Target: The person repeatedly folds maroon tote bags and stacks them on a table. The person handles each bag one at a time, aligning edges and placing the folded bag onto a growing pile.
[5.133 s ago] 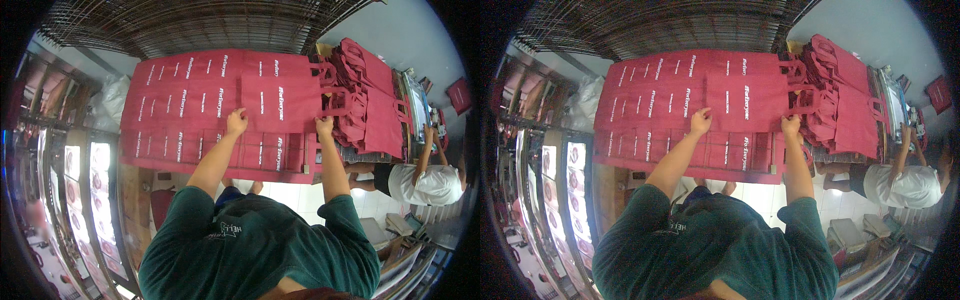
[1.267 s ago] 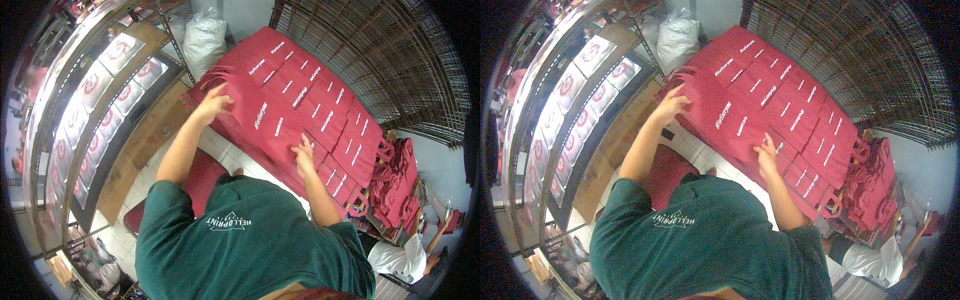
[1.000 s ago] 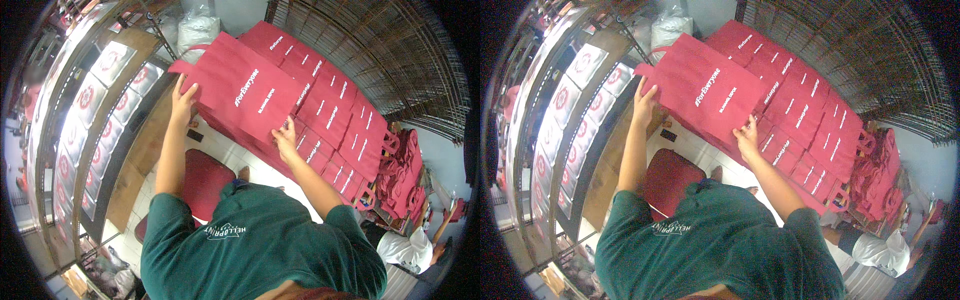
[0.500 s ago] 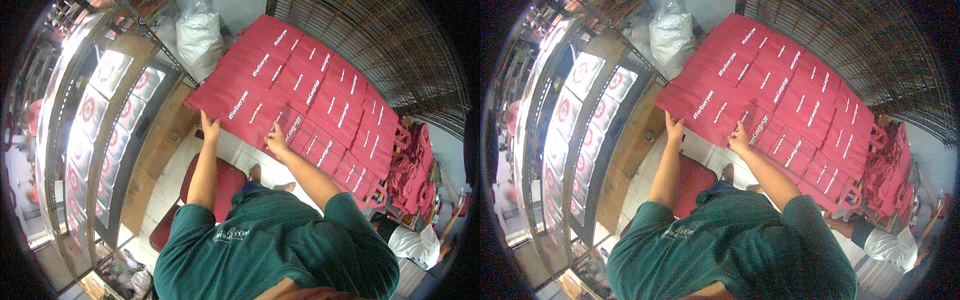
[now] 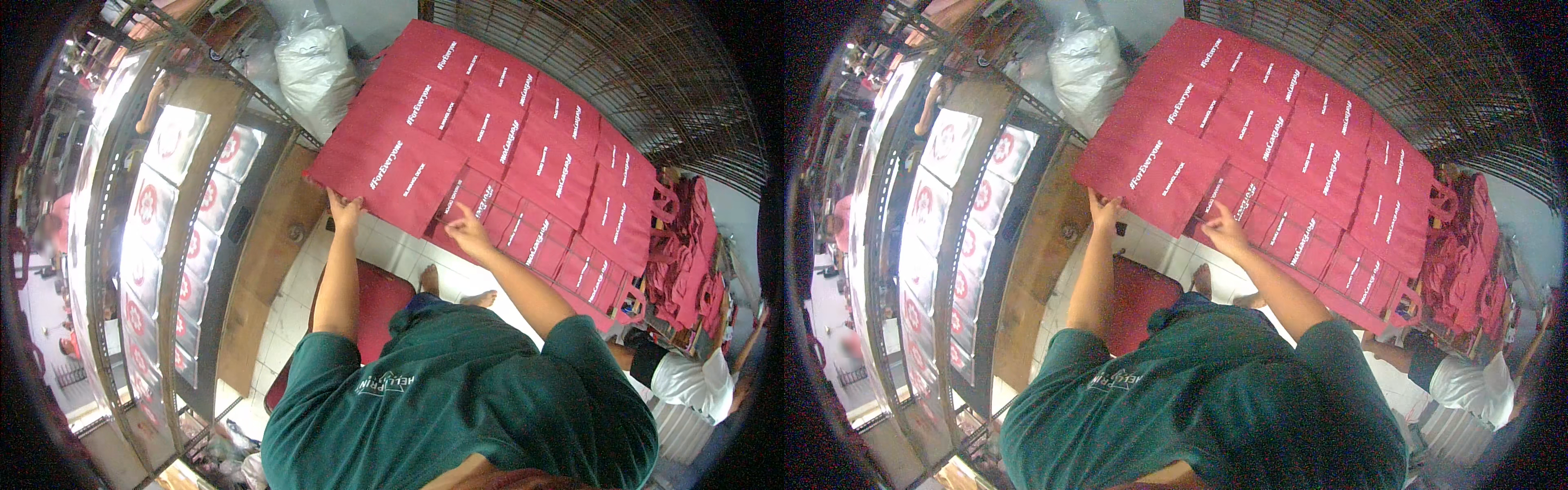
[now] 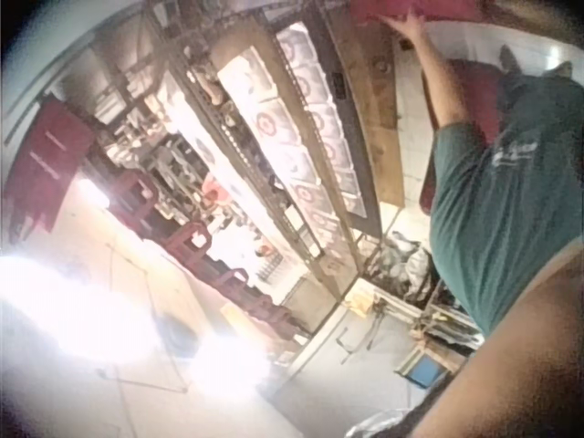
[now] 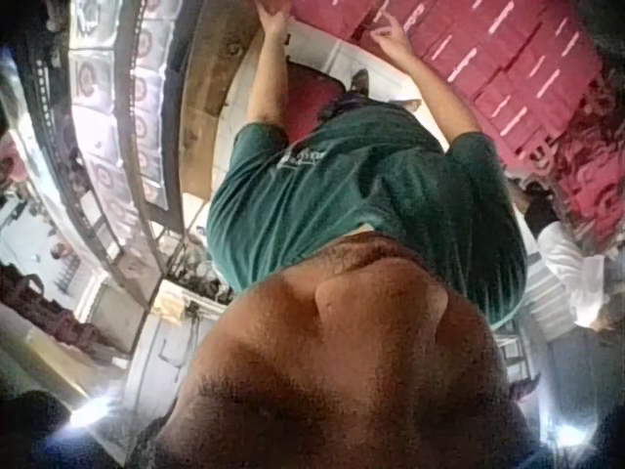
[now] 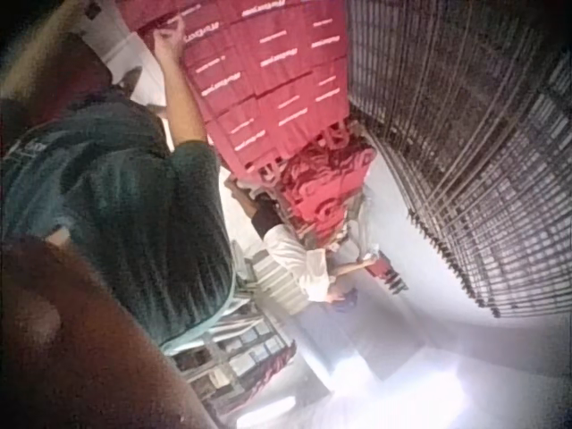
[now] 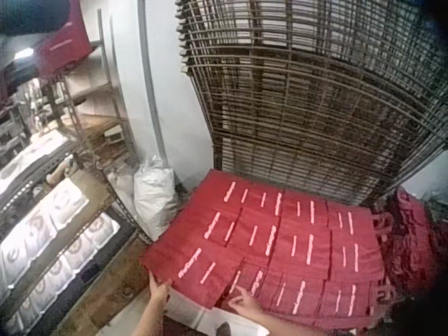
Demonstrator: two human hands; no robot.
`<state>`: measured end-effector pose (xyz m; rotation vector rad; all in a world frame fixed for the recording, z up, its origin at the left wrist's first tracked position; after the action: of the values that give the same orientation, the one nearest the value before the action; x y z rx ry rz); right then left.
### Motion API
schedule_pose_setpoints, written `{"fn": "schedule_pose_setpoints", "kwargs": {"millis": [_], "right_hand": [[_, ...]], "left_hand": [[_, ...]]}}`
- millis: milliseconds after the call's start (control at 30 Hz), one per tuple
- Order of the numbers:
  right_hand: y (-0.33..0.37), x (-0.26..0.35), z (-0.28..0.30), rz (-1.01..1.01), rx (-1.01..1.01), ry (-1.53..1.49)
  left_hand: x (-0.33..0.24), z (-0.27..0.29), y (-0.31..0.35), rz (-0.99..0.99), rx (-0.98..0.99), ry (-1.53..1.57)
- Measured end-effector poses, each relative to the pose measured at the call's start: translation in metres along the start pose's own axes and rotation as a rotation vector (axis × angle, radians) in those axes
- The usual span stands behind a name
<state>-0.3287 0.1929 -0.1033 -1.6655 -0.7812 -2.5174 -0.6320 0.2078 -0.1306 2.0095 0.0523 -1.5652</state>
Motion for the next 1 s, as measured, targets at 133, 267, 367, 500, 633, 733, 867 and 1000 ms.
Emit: {"fn": "schedule_pose_setpoints", "kwargs": {"millis": [133,267,367,500,633,733,867,1000], "right_hand": [[0.055,-0.041,0.045,-0.154,-0.071,-0.185],[0.118,-0.148,0.085,-0.117,-0.184,0.045],[0.173,-0.133,0.104,-0.177,-0.182,0.202],[0.207,-0.125,0.107,-0.222,-0.234,0.505],[0.216,-0.154,0.107,-0.197,-0.258,0.468],[0.215,-0.158,0.105,-0.226,-0.221,0.450],[0.213,-0.149,0.105,-0.271,-0.213,0.471],[0.215,-0.155,0.109,-0.230,-0.244,0.462]], "left_hand": [[0.018,0.003,0.000,0.049,-0.090,0.018],[0.021,-0.004,0.008,0.028,-0.091,0.099],[0.024,-0.005,0.007,0.032,-0.110,0.113],[0.021,-0.005,0.013,-0.018,-0.094,0.078],[0.024,-0.001,0.013,-0.030,-0.106,0.106],[0.023,-0.001,0.014,-0.034,-0.123,0.108],[0.030,0.001,0.010,-0.020,-0.131,0.071],[0.035,0.002,0.005,-0.050,-0.124,0.064]]}}
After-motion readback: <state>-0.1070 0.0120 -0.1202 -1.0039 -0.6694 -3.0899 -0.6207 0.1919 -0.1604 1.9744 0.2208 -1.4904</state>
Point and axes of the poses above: each hand's wrist, its own y-axis away from the middle knuckle, its own z-axis out of the back of the hand, x = y × z, the point moved 2 cm from there along -y, towards the middle knuckle, and after that the axes turned 4 degrees about x, right-handed, at the moved point
